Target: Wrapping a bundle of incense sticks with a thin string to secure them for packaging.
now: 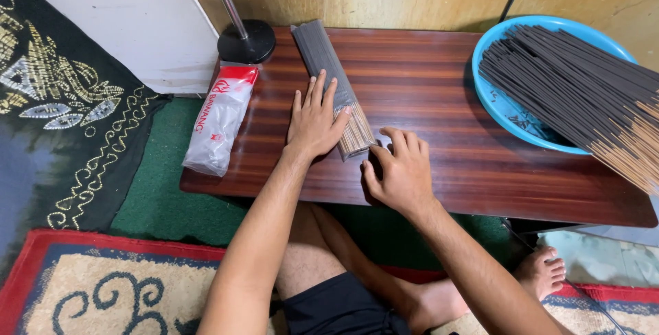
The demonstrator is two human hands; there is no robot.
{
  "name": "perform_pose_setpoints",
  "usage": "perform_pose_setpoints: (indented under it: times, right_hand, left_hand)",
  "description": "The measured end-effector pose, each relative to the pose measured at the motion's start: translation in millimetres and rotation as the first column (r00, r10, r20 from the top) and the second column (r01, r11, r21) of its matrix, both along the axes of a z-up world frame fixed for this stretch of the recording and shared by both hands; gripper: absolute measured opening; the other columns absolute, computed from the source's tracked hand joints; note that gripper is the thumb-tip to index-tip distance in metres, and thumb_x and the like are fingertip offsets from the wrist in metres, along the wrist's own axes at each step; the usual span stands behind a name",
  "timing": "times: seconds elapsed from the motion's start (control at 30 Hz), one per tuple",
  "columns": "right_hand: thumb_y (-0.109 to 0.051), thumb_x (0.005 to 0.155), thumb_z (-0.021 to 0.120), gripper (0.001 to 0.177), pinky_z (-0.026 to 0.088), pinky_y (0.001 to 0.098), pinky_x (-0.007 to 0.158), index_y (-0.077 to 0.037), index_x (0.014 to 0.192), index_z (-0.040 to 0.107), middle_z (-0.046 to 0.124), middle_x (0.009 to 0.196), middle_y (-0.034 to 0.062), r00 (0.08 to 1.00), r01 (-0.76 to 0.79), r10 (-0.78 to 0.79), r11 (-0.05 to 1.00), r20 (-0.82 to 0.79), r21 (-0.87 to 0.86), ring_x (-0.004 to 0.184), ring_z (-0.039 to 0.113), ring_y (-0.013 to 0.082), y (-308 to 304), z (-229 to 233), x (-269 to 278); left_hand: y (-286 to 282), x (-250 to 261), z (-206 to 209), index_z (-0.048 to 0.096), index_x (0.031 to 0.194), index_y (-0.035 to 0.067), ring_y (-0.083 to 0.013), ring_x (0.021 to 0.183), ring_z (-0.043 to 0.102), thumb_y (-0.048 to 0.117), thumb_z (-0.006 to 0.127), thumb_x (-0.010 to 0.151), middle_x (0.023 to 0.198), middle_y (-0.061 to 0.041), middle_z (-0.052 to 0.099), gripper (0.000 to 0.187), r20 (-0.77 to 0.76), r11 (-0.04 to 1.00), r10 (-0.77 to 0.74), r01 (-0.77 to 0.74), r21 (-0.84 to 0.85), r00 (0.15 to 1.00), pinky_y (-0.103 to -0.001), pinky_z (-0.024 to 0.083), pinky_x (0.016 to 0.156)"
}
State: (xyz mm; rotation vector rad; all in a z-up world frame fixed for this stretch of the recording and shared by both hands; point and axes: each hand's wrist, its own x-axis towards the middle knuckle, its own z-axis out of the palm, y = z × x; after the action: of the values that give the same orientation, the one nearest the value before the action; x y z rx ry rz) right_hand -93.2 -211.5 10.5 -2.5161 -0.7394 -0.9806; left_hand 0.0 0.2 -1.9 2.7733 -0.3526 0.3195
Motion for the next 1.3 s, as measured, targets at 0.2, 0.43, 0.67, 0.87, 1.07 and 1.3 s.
perform_pose_setpoints:
  times: [0.2, 0.43, 0.67, 0.87, 1.07, 1.3]
  right_hand:
    - [-0.034, 0.081, 0.073, 0.026, 0.041, 0.0454, 0.092, -0.012, 0.095, 0.074, 0.061, 0.122, 0.0106, 0.998, -0.042, 0.041, 0.999, -0.045, -0.004, 0.112, 0.056, 0.0324, -2.5, -5.8, 3.2]
    - [-0.032, 0.081, 0.075, 0.024, 0.039, 0.0465, 0.095, -0.016, 0.097, 0.072, 0.059, 0.128, 0.0103, 0.983, -0.180, 0.180, 0.984, -0.041, -0.006, 0.119, 0.055, 0.0342, 2.2, 4.9, -0.4]
    - [-0.041, 0.087, 0.068, 0.030, 0.036, 0.0470, 0.099, -0.022, 0.110, 0.072, 0.055, 0.135, 0.0114, 0.970, -0.233, 0.230, 0.971, -0.074, -0.042, 0.124, 0.051, 0.0355, 1.0, 2.1, 1.8]
    - [-0.045, 0.091, 0.064, 0.032, 0.034, 0.0479, 0.101, -0.023, 0.112, 0.072, 0.052, 0.141, 0.0121, 0.958, -0.266, 0.256, 0.961, -0.127, -0.072, 0.127, 0.047, 0.0366, 0.5, 9.2, -0.7]
    - [-0.045, 0.091, 0.063, 0.034, 0.034, 0.0493, 0.102, -0.019, 0.111, 0.070, 0.050, 0.141, 0.0128, 0.959, -0.255, 0.241, 0.964, -0.151, -0.077, 0.130, 0.046, 0.0368, -0.2, 3.7, 1.0]
    - [-0.046, 0.089, 0.065, 0.036, 0.034, 0.0508, 0.103, -0.016, 0.108, 0.069, 0.052, 0.139, 0.0135, 0.972, -0.211, 0.199, 0.974, -0.127, -0.086, 0.131, 0.045, 0.0366, -1.0, -0.4, 1.9]
  left_hand:
    - [0.4, 0.2, -0.1, 0.029, 0.159, 0.009, -0.0379, 0.155, 0.022, 0.051, 0.041, 0.105, 0.168, -0.018, 0.015, 0.070, -0.001, 1.000, -0.007, 0.007, -0.010, 1.000, -0.064, 0.017, 0.122]
    - [0.4, 0.3, -0.7, 0.028, 0.160, 0.009, -0.0380, 0.155, 0.022, 0.051, 0.040, 0.105, 0.168, -0.018, 0.014, 0.070, -0.009, 1.000, -0.004, 0.004, -0.002, 1.000, -0.064, 0.017, 0.122]
    - [0.0, -0.5, 0.4, 0.029, 0.159, 0.009, -0.0381, 0.154, 0.023, 0.051, 0.041, 0.105, 0.168, -0.019, 0.015, 0.070, 0.010, 1.000, -0.003, 0.003, 0.005, 1.000, -0.064, 0.019, 0.122]
    - [0.4, -0.1, -1.4, 0.030, 0.159, 0.008, -0.0385, 0.154, 0.023, 0.050, 0.041, 0.105, 0.168, -0.019, 0.015, 0.069, 0.023, 1.000, -0.006, 0.006, 0.004, 1.000, -0.064, 0.019, 0.121]
    - [0.2, -0.3, -2.2, 0.030, 0.159, 0.008, -0.0383, 0.154, 0.023, 0.050, 0.041, 0.105, 0.168, -0.019, 0.015, 0.070, 0.024, 1.000, -0.003, 0.003, 0.007, 1.000, -0.064, 0.019, 0.121]
    - [0.0, -1.8, 1.8, 0.029, 0.159, 0.008, -0.0377, 0.155, 0.021, 0.052, 0.039, 0.105, 0.168, -0.019, 0.014, 0.070, 0.001, 1.000, -0.005, 0.005, -0.002, 1.000, -0.064, 0.017, 0.122]
